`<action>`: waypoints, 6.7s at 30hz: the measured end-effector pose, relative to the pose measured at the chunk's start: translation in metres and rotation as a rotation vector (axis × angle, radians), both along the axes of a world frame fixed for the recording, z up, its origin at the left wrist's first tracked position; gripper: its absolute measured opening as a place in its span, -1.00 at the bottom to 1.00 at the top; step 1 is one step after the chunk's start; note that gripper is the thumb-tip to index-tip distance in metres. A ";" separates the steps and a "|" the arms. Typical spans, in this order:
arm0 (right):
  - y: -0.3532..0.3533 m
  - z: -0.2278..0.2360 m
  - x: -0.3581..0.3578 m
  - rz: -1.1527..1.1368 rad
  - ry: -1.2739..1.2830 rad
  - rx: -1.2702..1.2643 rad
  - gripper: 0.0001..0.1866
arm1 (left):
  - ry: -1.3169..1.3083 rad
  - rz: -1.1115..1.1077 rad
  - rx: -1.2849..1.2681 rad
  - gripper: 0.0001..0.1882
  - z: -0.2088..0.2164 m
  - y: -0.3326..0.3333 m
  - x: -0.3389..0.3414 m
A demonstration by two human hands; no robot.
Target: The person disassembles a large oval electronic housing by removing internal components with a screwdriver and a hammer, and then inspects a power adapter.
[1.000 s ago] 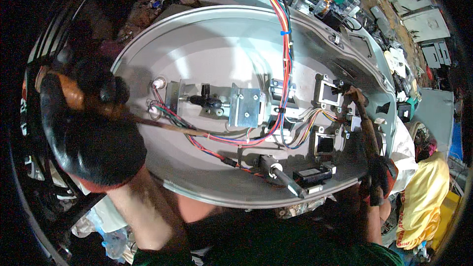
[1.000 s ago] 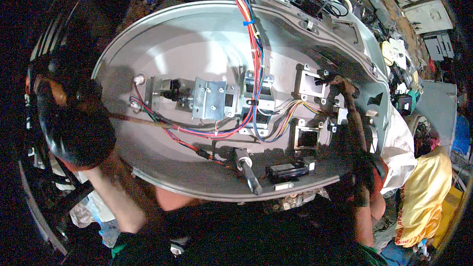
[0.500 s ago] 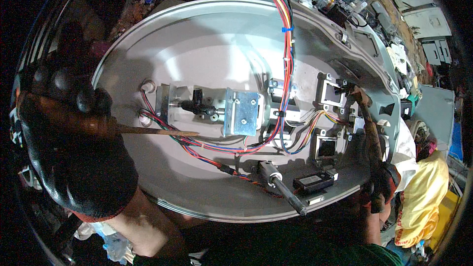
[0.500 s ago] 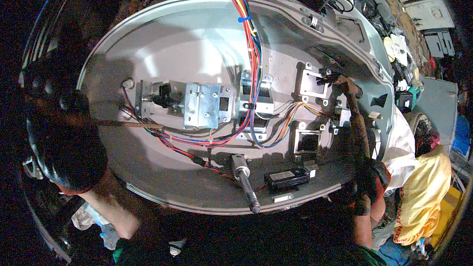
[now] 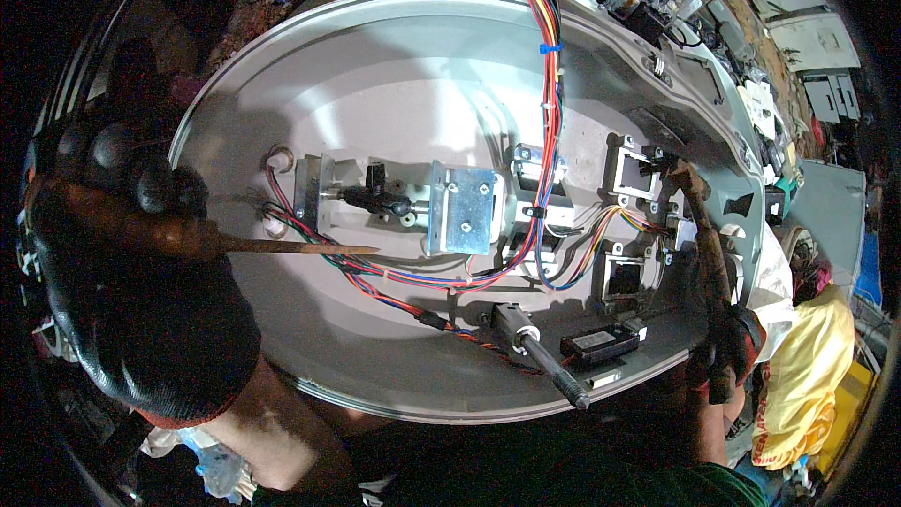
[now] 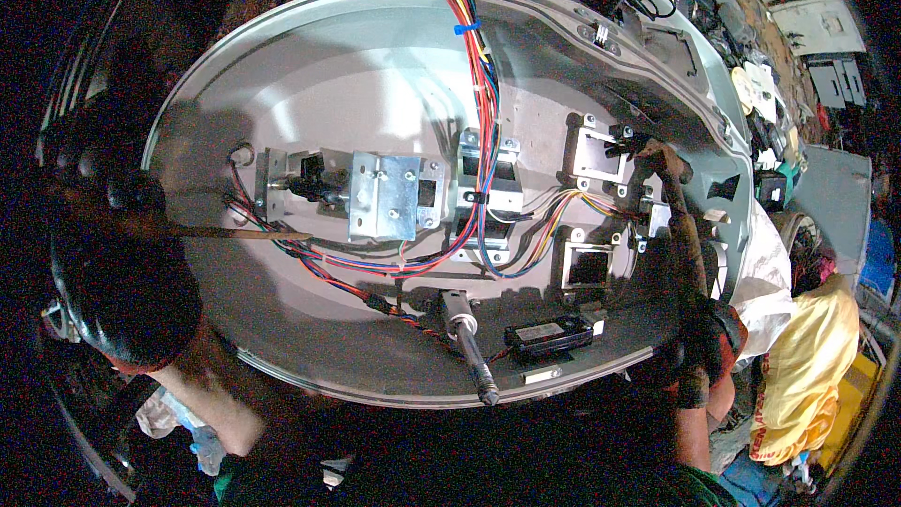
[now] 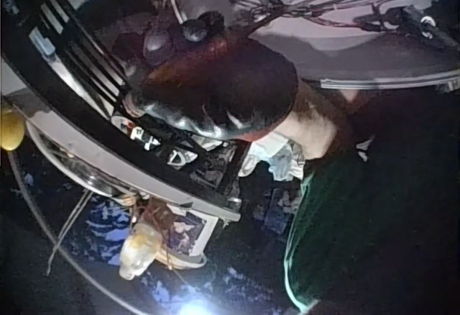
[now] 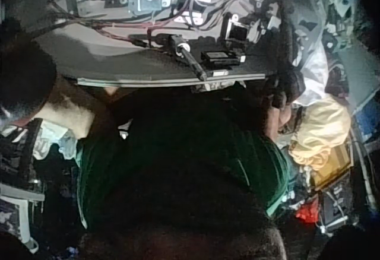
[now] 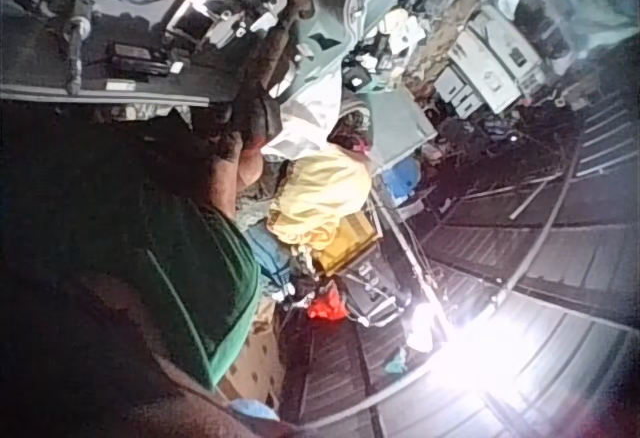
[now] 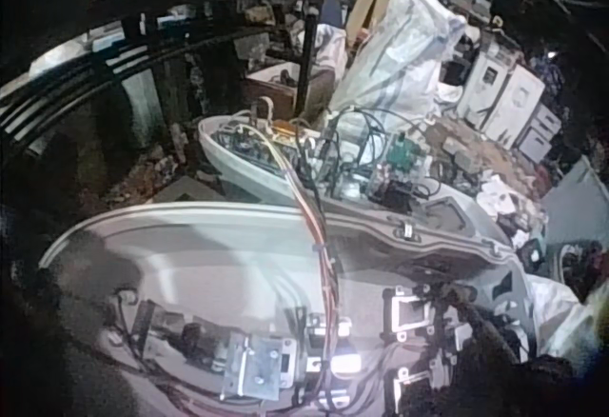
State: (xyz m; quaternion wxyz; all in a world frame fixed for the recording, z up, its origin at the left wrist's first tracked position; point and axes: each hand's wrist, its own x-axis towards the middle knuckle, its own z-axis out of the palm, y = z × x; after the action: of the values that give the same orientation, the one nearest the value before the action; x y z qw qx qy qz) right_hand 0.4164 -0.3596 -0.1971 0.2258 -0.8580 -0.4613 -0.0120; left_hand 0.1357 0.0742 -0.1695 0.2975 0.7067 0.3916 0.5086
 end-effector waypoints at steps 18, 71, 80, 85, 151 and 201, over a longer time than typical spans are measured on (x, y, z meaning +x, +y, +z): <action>0.013 -0.016 0.023 0.047 -0.011 0.022 -0.57 | -0.606 -0.161 -0.430 -0.51 0.008 0.002 0.000; 0.023 -0.023 0.031 0.174 -0.028 0.210 -0.43 | 0.694 -0.746 -0.768 -0.43 -0.021 -0.056 0.086; 0.033 -0.009 0.021 0.200 -0.117 0.353 -0.44 | 1.319 -0.675 0.107 -0.17 -0.019 -0.047 0.089; 0.025 -0.010 0.023 0.196 -0.090 0.359 -0.41 | 1.411 -0.661 0.149 -0.23 -0.013 -0.061 0.118; 0.258 -0.035 -0.067 0.547 0.908 -0.182 -0.66 | 0.790 -0.746 -0.224 -0.19 -0.017 -0.025 0.050; 0.279 -0.018 -0.080 0.532 1.162 -0.011 -0.29 | 0.154 0.477 -0.060 -0.47 -0.003 0.017 -0.061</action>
State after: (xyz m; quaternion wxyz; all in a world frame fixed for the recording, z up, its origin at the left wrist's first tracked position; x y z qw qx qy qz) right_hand 0.3368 -0.0802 -0.2149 0.4297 -0.5820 -0.4610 0.5140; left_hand 0.0745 0.0917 -0.1725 0.1594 0.6219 0.5836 0.4973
